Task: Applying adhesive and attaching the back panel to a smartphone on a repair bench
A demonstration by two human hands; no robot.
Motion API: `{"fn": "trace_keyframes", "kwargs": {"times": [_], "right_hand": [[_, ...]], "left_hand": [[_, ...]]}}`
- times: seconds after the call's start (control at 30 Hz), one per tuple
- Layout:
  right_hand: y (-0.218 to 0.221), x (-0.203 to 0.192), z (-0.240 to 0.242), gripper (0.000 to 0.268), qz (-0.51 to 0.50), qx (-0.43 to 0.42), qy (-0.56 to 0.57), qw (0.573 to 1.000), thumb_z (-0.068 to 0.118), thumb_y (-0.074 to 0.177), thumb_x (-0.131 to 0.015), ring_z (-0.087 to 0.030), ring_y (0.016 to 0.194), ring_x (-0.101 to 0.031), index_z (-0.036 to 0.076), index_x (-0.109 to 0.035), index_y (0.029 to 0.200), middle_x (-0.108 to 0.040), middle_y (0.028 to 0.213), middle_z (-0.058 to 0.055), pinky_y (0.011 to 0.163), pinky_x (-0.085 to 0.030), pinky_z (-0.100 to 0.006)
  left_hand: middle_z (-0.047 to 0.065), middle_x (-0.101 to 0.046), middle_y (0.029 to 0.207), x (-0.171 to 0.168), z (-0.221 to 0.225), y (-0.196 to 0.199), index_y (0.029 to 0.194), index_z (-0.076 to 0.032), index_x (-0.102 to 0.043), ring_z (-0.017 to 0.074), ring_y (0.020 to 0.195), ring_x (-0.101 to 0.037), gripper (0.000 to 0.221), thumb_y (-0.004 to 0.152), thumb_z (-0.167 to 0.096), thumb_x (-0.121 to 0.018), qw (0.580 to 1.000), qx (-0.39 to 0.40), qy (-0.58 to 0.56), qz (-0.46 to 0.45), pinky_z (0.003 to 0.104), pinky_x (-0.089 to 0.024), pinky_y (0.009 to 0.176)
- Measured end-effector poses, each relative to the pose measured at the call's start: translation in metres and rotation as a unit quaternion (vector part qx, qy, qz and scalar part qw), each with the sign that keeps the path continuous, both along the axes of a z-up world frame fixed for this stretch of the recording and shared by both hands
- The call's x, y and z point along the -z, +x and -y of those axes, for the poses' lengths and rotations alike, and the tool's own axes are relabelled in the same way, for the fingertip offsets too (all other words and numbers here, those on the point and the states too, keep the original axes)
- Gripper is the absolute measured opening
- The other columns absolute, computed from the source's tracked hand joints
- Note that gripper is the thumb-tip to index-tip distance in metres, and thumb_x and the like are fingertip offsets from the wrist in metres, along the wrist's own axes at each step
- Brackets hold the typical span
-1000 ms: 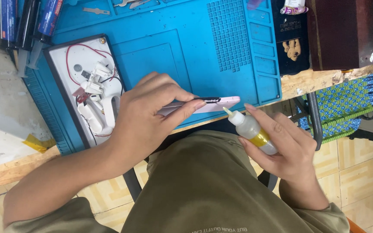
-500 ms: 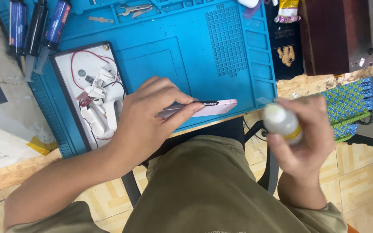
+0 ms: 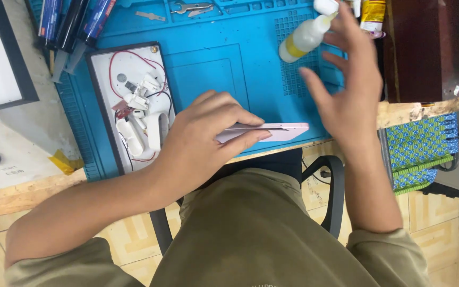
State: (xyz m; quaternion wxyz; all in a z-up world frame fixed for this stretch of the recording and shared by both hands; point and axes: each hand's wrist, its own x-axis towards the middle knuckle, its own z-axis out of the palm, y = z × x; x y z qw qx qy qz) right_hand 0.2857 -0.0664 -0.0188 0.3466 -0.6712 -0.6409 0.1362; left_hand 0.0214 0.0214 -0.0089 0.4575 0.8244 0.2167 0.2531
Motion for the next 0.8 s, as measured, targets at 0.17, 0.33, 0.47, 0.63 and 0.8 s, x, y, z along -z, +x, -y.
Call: {"fn": "trace_keyframes", "kwargs": {"times": [0.17,0.33,0.47,0.63,0.8], "right_hand": [[-0.029,-0.007,0.048,0.034,0.042,-0.014,0.172,0.984,0.022,0.11,-0.066,-0.039,0.113,-0.062,0.0,-0.061,0.136,-0.055,0.132,-0.025,0.097,-0.06,-0.049],[-0.05,-0.01,0.037,0.022,0.097,-0.143,0.143,0.975,0.01,0.106,-0.078,-0.038,0.101,-0.074,-0.006,-0.074,0.121,-0.069,0.116,-0.029,0.09,-0.067,-0.045],[-0.049,0.002,0.036,0.006,0.105,-0.16,0.176,0.965,-0.012,0.101,-0.082,-0.044,0.093,-0.078,-0.008,-0.078,0.103,-0.064,0.11,-0.025,0.082,-0.064,-0.046],[-0.046,-0.005,0.03,0.008,0.15,-0.197,0.171,0.954,-0.017,0.101,-0.081,-0.045,0.094,-0.076,-0.014,-0.078,0.108,-0.065,0.106,-0.026,0.081,-0.066,-0.045],[-0.034,0.004,0.026,0.01,0.191,-0.253,0.218,0.923,-0.015,0.102,-0.078,-0.046,0.092,-0.076,-0.017,-0.075,0.111,-0.069,0.102,-0.027,0.076,-0.069,-0.05]], "left_hand": [[0.004,-0.068,0.1,-0.002,-0.002,-0.002,0.115,-0.008,-0.078,0.0238,0.097,-0.062,0.02,0.106,-0.025,-0.076,1.0,0.003,-0.015,0.003,0.037,-0.049,0.084],[0.004,-0.068,0.105,-0.003,-0.008,-0.008,0.12,-0.01,-0.076,0.0245,0.097,-0.063,0.015,0.106,-0.016,-0.078,0.999,0.05,-0.014,0.016,0.038,-0.047,0.086],[0.008,-0.07,0.124,0.005,-0.015,-0.017,0.138,-0.01,-0.066,0.0306,0.116,-0.063,0.044,0.099,-0.022,-0.082,0.99,0.089,-0.062,-0.094,0.045,-0.051,0.091],[0.008,-0.067,0.105,0.019,-0.014,-0.017,0.112,-0.012,-0.07,0.0319,0.1,-0.062,0.021,0.098,-0.02,-0.082,0.982,0.095,-0.042,-0.155,0.049,-0.049,0.072],[0.01,-0.062,0.099,0.02,-0.014,-0.016,0.102,-0.008,-0.061,0.0327,0.094,-0.059,0.021,0.1,-0.01,-0.081,0.987,0.093,-0.038,-0.123,0.048,-0.044,0.07]]}}
